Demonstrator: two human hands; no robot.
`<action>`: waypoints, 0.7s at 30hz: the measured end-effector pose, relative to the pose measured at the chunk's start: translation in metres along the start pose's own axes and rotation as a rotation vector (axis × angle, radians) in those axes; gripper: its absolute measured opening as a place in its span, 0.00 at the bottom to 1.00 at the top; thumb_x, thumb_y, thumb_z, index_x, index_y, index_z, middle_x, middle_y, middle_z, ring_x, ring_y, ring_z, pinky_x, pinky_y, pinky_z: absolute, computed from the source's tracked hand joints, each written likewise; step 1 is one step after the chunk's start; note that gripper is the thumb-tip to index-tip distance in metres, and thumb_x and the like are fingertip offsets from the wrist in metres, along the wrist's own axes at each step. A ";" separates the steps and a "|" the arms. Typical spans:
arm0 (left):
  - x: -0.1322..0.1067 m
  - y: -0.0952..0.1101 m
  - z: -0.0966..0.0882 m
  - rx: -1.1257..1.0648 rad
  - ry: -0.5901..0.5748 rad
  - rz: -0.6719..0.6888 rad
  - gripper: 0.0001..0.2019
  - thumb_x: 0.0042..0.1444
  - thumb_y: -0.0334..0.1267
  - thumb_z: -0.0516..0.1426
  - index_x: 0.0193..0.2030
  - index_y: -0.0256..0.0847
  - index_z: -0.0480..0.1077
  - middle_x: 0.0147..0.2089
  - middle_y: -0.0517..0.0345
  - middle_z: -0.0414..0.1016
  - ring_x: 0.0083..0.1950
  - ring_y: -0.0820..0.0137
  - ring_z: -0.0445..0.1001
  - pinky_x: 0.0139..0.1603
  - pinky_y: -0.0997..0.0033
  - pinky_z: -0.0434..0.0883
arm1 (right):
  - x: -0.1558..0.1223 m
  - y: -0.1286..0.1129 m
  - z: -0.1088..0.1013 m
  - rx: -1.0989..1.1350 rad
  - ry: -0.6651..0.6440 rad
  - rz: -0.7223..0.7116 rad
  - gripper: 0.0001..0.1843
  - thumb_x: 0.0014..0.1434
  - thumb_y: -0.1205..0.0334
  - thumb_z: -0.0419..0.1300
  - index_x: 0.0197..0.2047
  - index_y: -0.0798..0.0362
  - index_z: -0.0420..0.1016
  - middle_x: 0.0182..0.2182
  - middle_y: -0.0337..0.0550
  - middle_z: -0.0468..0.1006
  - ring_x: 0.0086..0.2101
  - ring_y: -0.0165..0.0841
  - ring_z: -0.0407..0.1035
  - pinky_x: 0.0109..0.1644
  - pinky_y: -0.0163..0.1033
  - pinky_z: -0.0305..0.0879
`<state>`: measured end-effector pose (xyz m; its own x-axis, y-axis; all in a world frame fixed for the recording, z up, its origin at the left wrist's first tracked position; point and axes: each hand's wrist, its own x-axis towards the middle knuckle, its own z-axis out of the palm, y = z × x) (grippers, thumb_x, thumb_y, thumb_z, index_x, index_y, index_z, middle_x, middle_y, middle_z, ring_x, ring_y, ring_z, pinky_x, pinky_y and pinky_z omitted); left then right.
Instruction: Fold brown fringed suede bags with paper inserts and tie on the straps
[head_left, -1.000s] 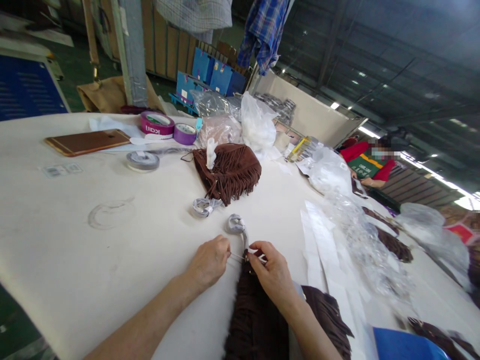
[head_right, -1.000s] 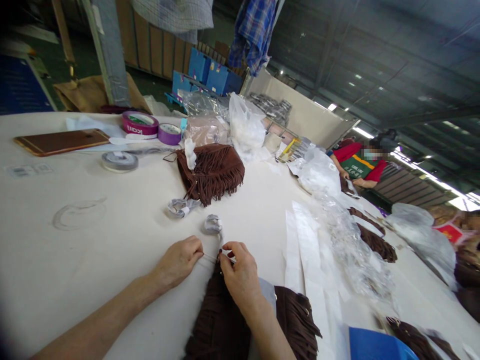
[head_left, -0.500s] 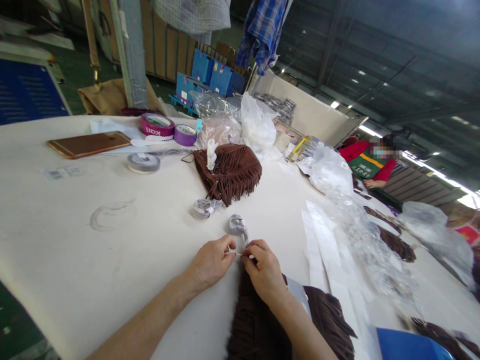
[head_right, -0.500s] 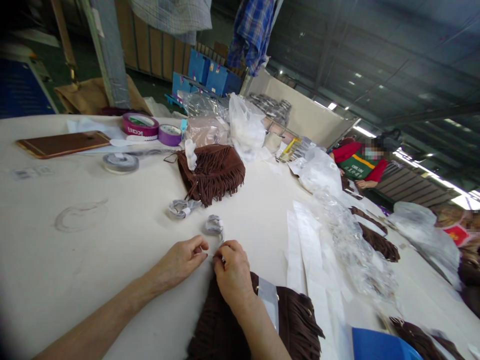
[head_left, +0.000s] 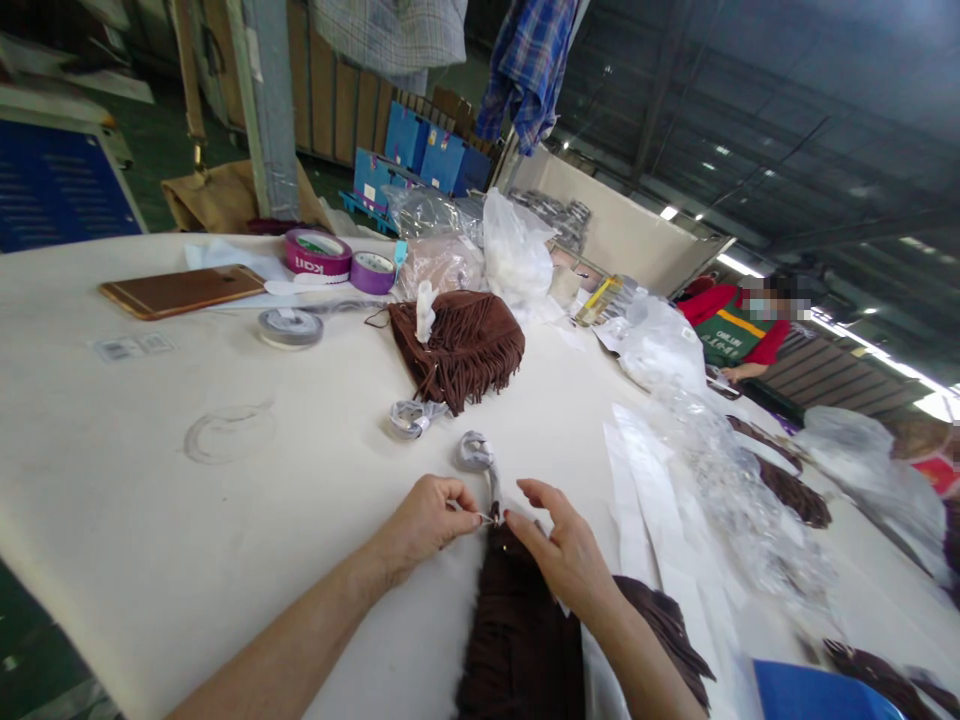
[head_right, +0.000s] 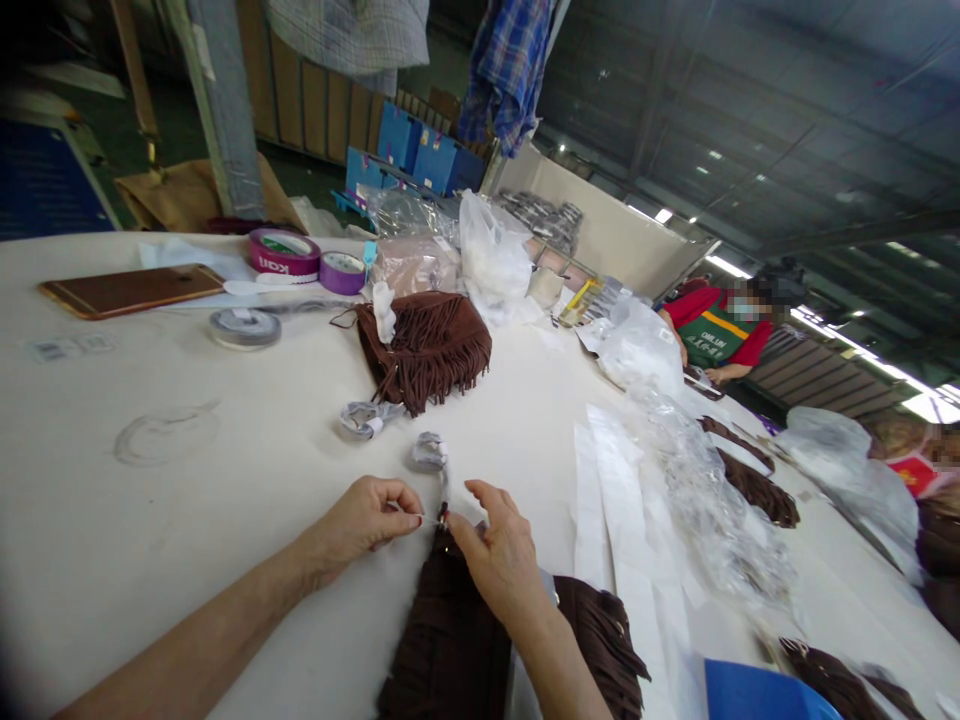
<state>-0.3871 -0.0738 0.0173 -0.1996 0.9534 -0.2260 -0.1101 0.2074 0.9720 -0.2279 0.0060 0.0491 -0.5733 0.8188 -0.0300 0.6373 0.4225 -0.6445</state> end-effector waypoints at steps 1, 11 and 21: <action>-0.001 0.001 0.000 -0.066 -0.013 -0.022 0.10 0.37 0.42 0.55 0.24 0.37 0.66 0.15 0.68 0.56 0.17 0.79 0.50 0.18 0.77 0.48 | -0.001 0.003 -0.005 0.007 0.001 0.060 0.23 0.55 0.53 0.53 0.52 0.53 0.66 0.43 0.48 0.74 0.44 0.39 0.67 0.45 0.42 0.62; -0.003 0.004 -0.002 -0.394 -0.144 -0.106 0.12 0.36 0.41 0.59 0.23 0.37 0.61 0.19 0.63 0.67 0.13 0.84 0.52 0.15 0.79 0.43 | -0.010 0.001 -0.015 -0.039 -0.140 0.125 0.14 0.52 0.53 0.53 0.30 0.53 0.74 0.25 0.41 0.74 0.30 0.35 0.67 0.33 0.37 0.58; -0.001 -0.002 -0.006 -0.478 -0.226 -0.115 0.15 0.37 0.42 0.62 0.24 0.36 0.61 0.19 0.64 0.65 0.13 0.85 0.51 0.15 0.81 0.42 | -0.010 -0.023 -0.011 0.185 -0.067 0.256 0.09 0.46 0.58 0.56 0.21 0.53 0.65 0.17 0.35 0.64 0.21 0.27 0.57 0.25 0.33 0.49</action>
<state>-0.3922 -0.0766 0.0152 0.0487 0.9648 -0.2583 -0.5606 0.2404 0.7925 -0.2309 -0.0072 0.0724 -0.4425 0.8597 -0.2553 0.6641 0.1228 -0.7374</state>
